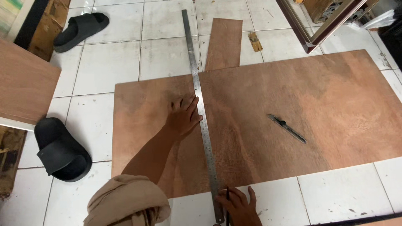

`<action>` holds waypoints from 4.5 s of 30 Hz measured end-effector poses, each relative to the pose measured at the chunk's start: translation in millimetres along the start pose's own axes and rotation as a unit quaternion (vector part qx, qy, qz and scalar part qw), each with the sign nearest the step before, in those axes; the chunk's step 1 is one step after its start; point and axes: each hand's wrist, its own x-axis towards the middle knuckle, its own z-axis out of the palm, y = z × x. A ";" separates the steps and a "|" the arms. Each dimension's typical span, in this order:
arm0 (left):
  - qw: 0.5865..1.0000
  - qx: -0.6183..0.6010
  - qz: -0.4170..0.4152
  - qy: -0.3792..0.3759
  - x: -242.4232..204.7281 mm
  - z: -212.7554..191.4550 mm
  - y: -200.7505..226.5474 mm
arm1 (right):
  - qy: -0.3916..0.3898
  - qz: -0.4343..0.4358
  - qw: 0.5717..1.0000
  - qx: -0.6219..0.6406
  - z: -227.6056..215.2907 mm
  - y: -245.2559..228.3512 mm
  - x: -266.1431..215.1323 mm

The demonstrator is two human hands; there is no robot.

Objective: The person measures and marks wooden panels on a tiled floor using a metal ruler and pencil, then cuts along the marked lines with a utility knife. They repeat this process on multiple panels, separating cut pieces and stacking them aside.

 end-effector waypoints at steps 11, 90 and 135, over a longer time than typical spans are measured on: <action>0.998 -0.014 0.053 0.030 -5.8 -12.6 4.3 | -0.090 0.097 0.990 0.055 -0.7 -4.9 3.3; 0.921 -0.138 -0.014 -0.365 23.2 -97.0 10.2 | -0.081 0.083 0.986 0.118 -46.7 -32.8 25.5; 0.923 -0.134 -0.058 -0.355 57.1 -43.2 -10.7 | -0.214 0.351 0.896 -0.166 -55.3 299.4 126.0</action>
